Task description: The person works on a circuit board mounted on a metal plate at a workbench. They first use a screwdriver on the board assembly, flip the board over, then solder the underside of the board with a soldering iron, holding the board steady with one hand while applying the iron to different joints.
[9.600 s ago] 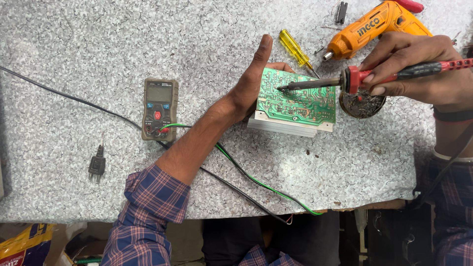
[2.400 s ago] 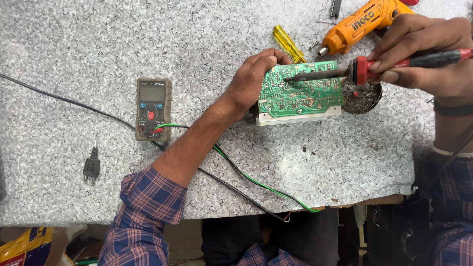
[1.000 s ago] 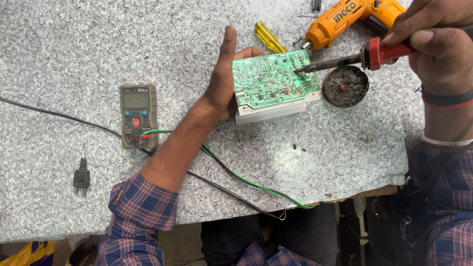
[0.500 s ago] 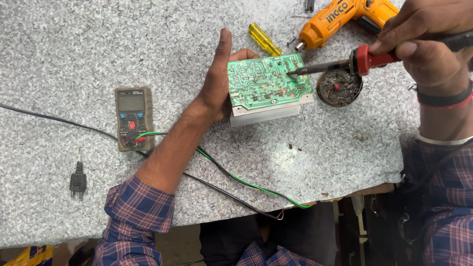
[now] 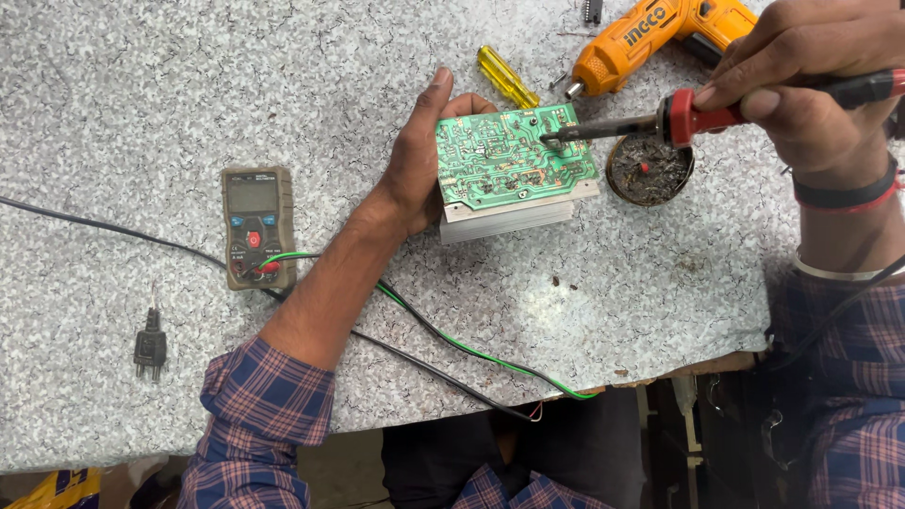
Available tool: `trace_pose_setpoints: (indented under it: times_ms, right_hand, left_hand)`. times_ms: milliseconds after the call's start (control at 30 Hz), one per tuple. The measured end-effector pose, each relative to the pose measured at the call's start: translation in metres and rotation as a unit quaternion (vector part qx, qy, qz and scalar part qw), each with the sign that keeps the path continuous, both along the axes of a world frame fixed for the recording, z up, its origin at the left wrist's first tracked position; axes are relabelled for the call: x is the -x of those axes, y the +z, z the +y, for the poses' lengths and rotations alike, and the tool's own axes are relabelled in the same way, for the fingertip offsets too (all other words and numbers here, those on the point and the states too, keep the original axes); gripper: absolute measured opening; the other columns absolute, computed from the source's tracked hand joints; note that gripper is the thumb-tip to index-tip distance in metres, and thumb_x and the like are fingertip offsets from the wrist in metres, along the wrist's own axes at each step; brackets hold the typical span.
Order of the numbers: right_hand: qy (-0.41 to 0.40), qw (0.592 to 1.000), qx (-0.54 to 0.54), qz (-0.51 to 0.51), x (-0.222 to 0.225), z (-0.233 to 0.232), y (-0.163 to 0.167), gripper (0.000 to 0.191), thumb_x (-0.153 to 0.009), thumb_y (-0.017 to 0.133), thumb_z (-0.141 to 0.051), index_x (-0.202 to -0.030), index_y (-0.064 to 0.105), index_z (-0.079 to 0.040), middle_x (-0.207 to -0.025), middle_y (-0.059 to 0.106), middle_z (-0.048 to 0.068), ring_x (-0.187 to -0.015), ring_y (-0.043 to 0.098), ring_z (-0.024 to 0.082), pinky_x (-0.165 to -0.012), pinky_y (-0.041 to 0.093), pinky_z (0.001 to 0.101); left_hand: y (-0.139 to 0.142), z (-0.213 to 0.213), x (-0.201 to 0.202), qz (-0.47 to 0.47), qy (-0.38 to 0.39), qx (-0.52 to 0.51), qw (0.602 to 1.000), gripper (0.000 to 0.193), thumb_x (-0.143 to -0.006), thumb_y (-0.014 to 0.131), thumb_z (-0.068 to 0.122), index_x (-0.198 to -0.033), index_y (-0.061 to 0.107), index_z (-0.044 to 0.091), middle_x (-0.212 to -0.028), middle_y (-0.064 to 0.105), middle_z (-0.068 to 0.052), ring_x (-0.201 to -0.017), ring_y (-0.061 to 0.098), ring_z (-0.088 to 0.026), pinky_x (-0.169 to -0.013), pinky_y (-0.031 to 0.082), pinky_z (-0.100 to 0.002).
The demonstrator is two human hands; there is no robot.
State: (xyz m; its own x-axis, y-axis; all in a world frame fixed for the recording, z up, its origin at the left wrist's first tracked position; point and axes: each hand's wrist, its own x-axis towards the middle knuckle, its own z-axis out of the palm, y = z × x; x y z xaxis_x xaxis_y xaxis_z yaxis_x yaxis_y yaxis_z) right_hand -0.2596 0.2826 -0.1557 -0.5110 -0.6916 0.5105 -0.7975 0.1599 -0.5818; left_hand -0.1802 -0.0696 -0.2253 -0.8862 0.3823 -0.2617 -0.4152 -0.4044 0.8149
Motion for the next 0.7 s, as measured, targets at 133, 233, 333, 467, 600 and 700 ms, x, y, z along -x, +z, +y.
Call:
trace_pose_setpoints:
  times_ms: [133, 233, 333, 467, 600, 700]
  right_hand:
    - [0.035, 0.999, 0.005, 0.003, 0.006, 0.008, -0.003, 0.044, -0.104, 0.061, -0.04, -0.091, 0.073, 0.0, -0.085, 0.068, 0.016, -0.068, 0.068, 0.019, -0.063, 0.055, 0.0246]
    - [0.045, 0.999, 0.016, 0.001, 0.006, 0.012, -0.007, 0.045, -0.112, 0.062, -0.041, -0.097, 0.074, 0.0, -0.088, 0.068, 0.015, -0.074, 0.07, 0.017, -0.069, 0.057, 0.0226]
    - [0.039, 0.999, 0.005, 0.021, 0.007, 0.011, -0.009, 0.044, -0.107, 0.06, -0.04, -0.095, 0.073, 0.001, -0.085, 0.068, 0.016, -0.069, 0.069, 0.019, -0.063, 0.056, 0.0242]
    - [0.035, 0.999, -0.004, 0.032, 0.009, 0.008, -0.007, 0.045, -0.1, 0.059, -0.039, -0.088, 0.073, 0.002, -0.081, 0.067, 0.017, -0.063, 0.068, 0.021, -0.058, 0.055, 0.0266]
    - [0.039, 0.999, 0.0, 0.001, 0.008, 0.01, -0.005, 0.043, -0.1, 0.061, -0.039, -0.089, 0.073, 0.001, -0.081, 0.066, 0.016, -0.066, 0.07, 0.021, -0.063, 0.057, 0.0272]
    - [0.042, 0.998, 0.026, -0.033, 0.002, 0.012, -0.006, 0.043, -0.108, 0.063, -0.039, -0.095, 0.073, 0.001, -0.086, 0.067, 0.015, -0.073, 0.071, 0.02, -0.07, 0.059, 0.0247]
  left_hand:
    - [0.0, 0.0, 0.0, -0.003, 0.007, 0.008, 1.0, 0.071, -0.098, 0.034, 0.07, -0.102, 0.058, 0.003, -0.083, 0.064, -0.007, -0.071, 0.067, -0.012, -0.064, 0.059, -0.029]
    - [0.0, 0.0, 0.0, -0.017, 0.011, -0.014, 1.0, 0.068, -0.101, 0.034, 0.065, -0.103, 0.058, 0.002, -0.085, 0.065, -0.008, -0.073, 0.066, -0.013, -0.067, 0.059, -0.03]
    - [-0.001, -0.001, 0.001, 0.01, 0.016, 0.011, 1.0, 0.062, -0.105, 0.034, 0.059, -0.102, 0.058, 0.001, -0.082, 0.064, -0.008, -0.07, 0.065, -0.014, -0.064, 0.059, -0.031]
    - [-0.001, -0.001, 0.002, -0.016, 0.034, 0.007, 0.999, 0.056, -0.105, 0.035, 0.05, -0.105, 0.059, 0.0, -0.084, 0.067, -0.009, -0.072, 0.066, -0.014, -0.068, 0.06, -0.032]
    - [-0.003, -0.001, 0.002, -0.018, 0.037, -0.012, 0.999, 0.053, -0.106, 0.036, 0.047, -0.105, 0.059, 0.0, -0.085, 0.067, -0.009, -0.072, 0.066, -0.014, -0.069, 0.06, -0.033]
    - [-0.004, -0.001, 0.002, -0.024, 0.041, -0.018, 0.999, 0.05, -0.106, 0.037, 0.044, -0.105, 0.059, 0.0, -0.086, 0.066, -0.009, -0.074, 0.066, -0.014, -0.071, 0.06, -0.033]
